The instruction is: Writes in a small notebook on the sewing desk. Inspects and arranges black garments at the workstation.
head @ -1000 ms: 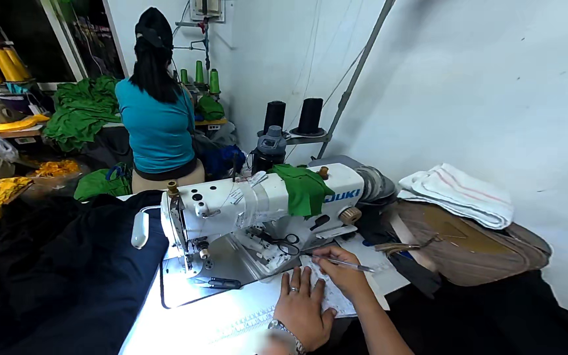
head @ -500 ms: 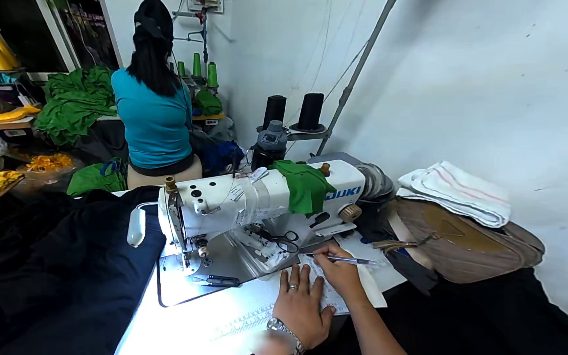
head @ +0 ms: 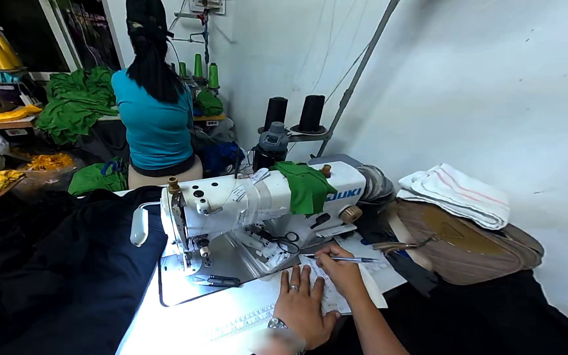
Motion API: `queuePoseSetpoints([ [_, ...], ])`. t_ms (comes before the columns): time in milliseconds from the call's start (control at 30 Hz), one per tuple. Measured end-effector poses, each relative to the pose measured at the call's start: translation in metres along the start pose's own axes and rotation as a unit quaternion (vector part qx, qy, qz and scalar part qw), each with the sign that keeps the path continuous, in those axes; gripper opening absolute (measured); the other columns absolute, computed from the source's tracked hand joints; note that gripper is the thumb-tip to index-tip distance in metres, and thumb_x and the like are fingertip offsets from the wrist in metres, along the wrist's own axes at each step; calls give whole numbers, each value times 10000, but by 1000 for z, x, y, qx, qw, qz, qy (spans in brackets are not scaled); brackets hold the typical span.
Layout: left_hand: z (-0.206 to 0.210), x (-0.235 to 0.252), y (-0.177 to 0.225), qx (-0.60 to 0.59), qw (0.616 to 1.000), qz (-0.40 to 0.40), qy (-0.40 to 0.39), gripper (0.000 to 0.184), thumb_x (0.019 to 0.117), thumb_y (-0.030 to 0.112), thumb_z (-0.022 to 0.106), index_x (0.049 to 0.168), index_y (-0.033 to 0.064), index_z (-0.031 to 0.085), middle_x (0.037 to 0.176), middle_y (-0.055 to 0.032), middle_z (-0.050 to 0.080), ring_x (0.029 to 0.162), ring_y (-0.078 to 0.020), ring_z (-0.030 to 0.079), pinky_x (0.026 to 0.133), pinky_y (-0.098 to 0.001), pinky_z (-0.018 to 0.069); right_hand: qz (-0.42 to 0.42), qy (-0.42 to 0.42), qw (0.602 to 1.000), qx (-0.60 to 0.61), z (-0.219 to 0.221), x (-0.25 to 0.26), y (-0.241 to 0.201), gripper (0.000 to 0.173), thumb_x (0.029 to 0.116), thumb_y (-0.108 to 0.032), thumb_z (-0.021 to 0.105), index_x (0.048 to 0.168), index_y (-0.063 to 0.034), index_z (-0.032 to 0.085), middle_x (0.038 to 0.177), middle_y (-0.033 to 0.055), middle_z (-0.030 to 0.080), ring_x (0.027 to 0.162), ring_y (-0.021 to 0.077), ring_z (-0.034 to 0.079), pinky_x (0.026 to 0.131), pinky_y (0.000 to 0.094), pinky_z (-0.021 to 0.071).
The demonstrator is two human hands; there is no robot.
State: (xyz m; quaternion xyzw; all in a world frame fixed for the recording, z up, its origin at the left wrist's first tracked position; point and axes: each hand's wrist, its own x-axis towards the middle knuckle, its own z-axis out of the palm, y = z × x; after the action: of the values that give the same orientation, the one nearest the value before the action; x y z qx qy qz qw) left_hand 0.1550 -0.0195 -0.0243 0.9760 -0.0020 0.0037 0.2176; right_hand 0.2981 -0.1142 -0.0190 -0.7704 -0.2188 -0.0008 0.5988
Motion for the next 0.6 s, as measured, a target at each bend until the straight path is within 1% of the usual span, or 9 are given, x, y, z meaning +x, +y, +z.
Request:
queuePoseSetpoints([
  [100,-2,0,1,-2,1000,-10,-12,768,1008,679,343,1626,226,313,1728,-75,151,1596,-305,100,1263,-602,59,58,42,982,173,-11,1,-7,144,979,-32,541,956,19,673,745,87,672,574,146,596,575,294,544],
  [167,-2,1,2,4,1000,-19,-7,776,1012,677,329,1633,212,297,1729,-79,143,1594,-299,114,1266,-586,72,108,113,957,244,-23,2,-18,214,1065,-146,473,1018,-9,630,795,73,667,594,144,604,567,296,547],
  [233,1,2,2,12,1000,-27,6,773,1027,655,305,1641,186,273,1731,-90,129,1595,-297,115,1270,-571,87,178,190,930,259,-38,7,-28,270,1086,-296,498,1010,-53,586,746,44,636,519,115,553,477,270,493],
  [300,6,3,2,22,999,-32,18,759,1045,620,287,1649,162,240,1731,-102,118,1594,-306,119,1273,-559,97,250,219,913,239,-55,13,-30,244,1056,-314,568,973,-85,556,667,7,561,436,71,466,394,216,414],
  [367,7,2,2,22,999,-30,29,731,1055,593,291,1652,176,235,1730,-96,127,1591,-312,133,1271,-560,108,306,192,917,168,-69,21,-25,220,1019,-273,638,1040,-63,573,659,23,544,418,67,436,377,205,383],
  [433,5,2,1,22,999,-24,32,708,1059,579,295,1652,196,238,1729,-90,135,1589,-314,145,1269,-565,114,342,152,924,78,-79,30,-20,265,995,-249,678,1117,-33,583,692,47,564,450,86,469,411,220,410],
  [533,4,3,0,28,999,-21,32,700,1059,579,274,1649,202,253,1726,-83,157,1585,-309,166,1269,-560,126,345,111,932,-26,-83,38,-14,280,977,-193,701,1130,13,590,703,58,555,492,104,503,455,244,464],
  [567,5,3,0,27,999,-20,35,701,1059,580,275,1646,198,262,1724,-85,164,1584,-311,171,1268,-563,129,340,99,934,-47,-83,38,-13,311,980,-188,700,1177,19,577,725,61,562,520,107,517,481,252,471],
  [600,5,2,0,24,999,-20,36,706,1057,584,276,1645,192,267,1724,-88,163,1585,-312,168,1266,-565,129,334,90,936,-62,-82,38,-13,392,985,-184,697,1281,24,543,765,76,578,550,114,534,505,263,480],
])
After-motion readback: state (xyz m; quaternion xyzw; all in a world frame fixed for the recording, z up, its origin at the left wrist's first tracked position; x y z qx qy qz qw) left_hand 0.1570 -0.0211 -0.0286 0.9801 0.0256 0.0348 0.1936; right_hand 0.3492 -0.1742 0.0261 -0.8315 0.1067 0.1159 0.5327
